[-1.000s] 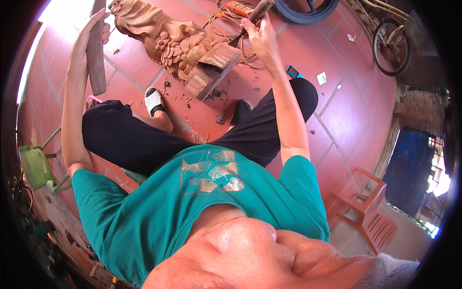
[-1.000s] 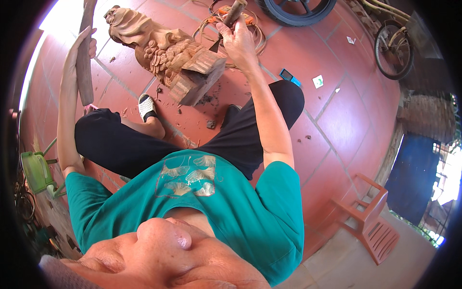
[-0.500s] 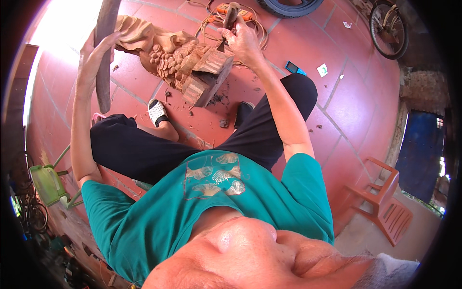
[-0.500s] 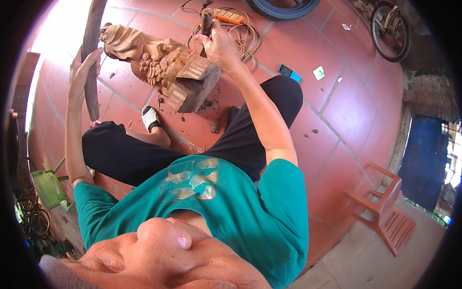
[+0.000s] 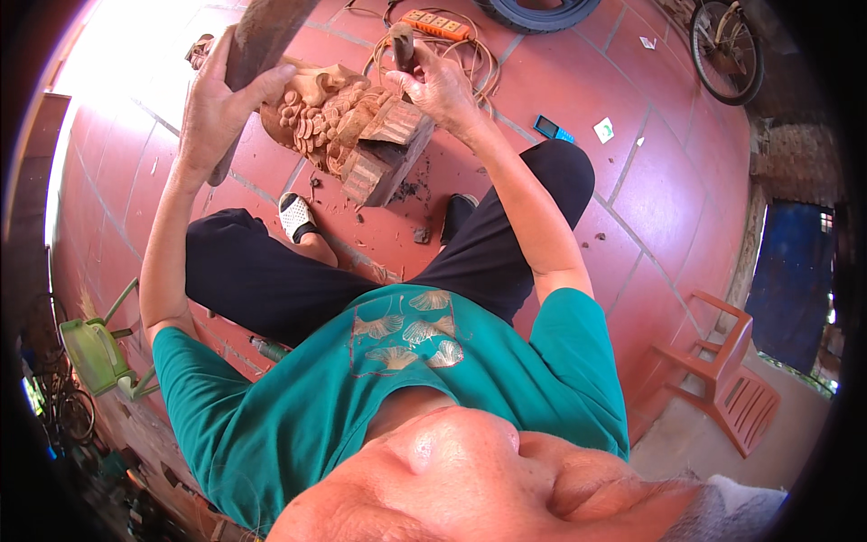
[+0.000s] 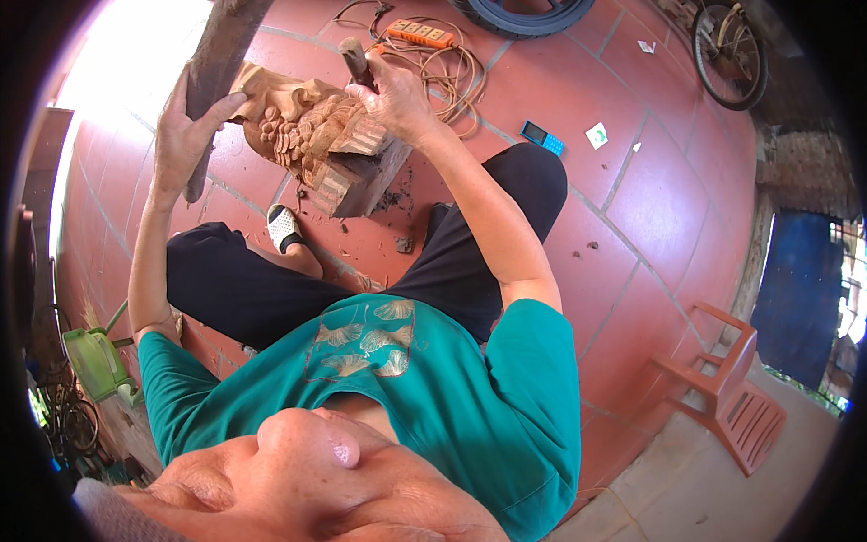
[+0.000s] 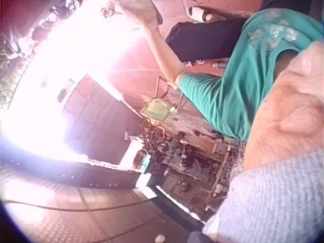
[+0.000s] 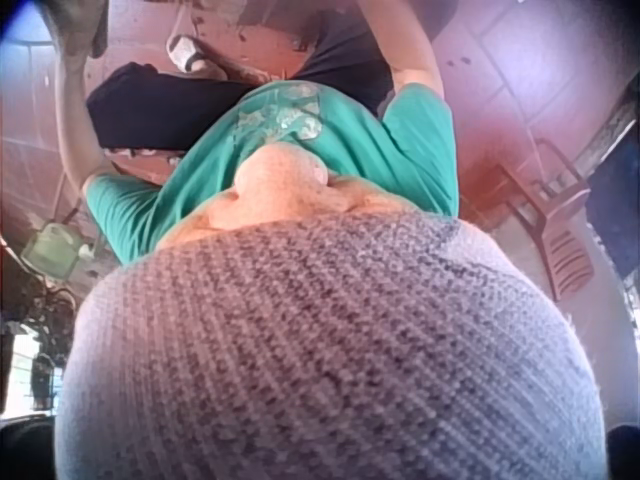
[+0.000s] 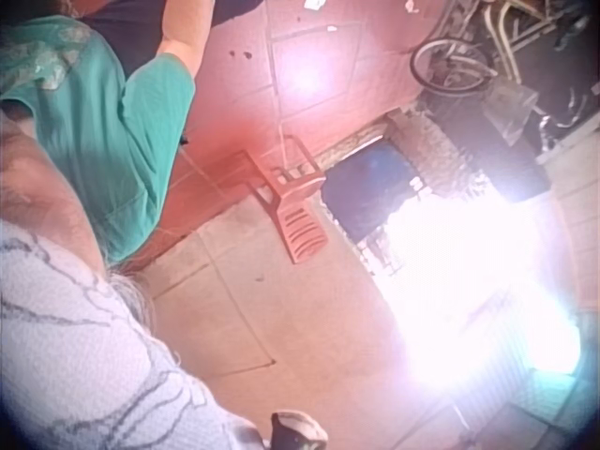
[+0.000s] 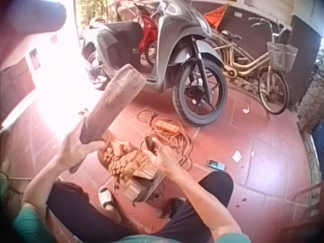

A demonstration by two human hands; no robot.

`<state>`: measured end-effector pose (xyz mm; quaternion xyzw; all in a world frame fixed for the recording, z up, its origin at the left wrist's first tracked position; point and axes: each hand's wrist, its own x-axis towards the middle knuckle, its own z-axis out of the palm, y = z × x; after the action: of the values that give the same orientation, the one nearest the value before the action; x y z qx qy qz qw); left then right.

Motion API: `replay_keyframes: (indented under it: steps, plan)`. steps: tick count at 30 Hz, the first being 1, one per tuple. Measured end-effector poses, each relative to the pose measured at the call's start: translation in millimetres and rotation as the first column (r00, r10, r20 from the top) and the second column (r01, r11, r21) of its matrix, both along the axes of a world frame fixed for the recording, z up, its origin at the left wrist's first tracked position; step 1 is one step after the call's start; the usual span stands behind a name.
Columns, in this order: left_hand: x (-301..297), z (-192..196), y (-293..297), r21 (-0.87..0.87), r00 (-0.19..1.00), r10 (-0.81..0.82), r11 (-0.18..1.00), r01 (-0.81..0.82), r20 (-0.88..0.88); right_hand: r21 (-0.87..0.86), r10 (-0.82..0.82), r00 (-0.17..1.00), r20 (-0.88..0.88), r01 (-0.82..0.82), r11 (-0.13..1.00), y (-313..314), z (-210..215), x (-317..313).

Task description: The person carves a wooden sculpture using a chisel and mallet while seated on the floor. They repeatedly strike the chisel to shape the wood, occasionally repositioning the piece and clearing wood shavings.

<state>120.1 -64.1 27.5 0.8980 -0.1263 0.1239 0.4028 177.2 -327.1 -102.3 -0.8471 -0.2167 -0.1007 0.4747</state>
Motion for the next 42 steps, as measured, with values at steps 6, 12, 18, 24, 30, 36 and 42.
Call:
replay_keyframes:
  steps: [6, 12, 18, 24, 30, 36, 42]
  plan:
    - [0.7, -18.6, -10.4, 0.414, 0.984, -0.156, 0.904, 0.110, 0.080, 0.008, 0.052, 0.999, 0.009, -0.052, 0.999, -1.9, -0.8, -3.0]
    - [3.4, -27.5, -8.0, 0.214, 0.992, -0.128, 0.969, 0.125, -0.001, 0.086, 0.090, 0.996, -0.021, -0.088, 0.992, -4.0, -6.2, -0.9]
    - [-4.2, -0.1, -15.6, 0.095, 0.985, -0.135, 0.985, 0.146, -0.111, -0.060, 0.086, 0.995, 0.057, -0.082, 0.995, -6.2, -4.2, -0.8]
    - [11.0, -42.6, -3.2, 0.252, 0.973, -0.205, 0.941, 0.226, -0.105, -0.020, 0.095, 0.989, 0.113, -0.093, 0.995, -0.4, -8.7, -2.7]
    - [-11.8, 7.8, -19.0, 0.001, 0.983, -0.108, 0.994, 0.109, -0.151, -0.106, 0.065, 0.991, 0.115, -0.053, 0.993, -3.6, -5.4, -1.6]
    - [5.6, -41.1, -3.0, 0.328, 0.972, -0.184, 0.918, 0.222, -0.144, -0.083, 0.119, 0.979, 0.163, -0.107, 0.991, -2.7, -11.1, -1.0]
    - [-4.4, -17.8, -12.8, 0.197, 0.985, -0.126, 0.969, 0.148, -0.118, 0.002, 0.070, 0.997, 0.028, -0.070, 0.998, -6.3, -1.8, -5.9]
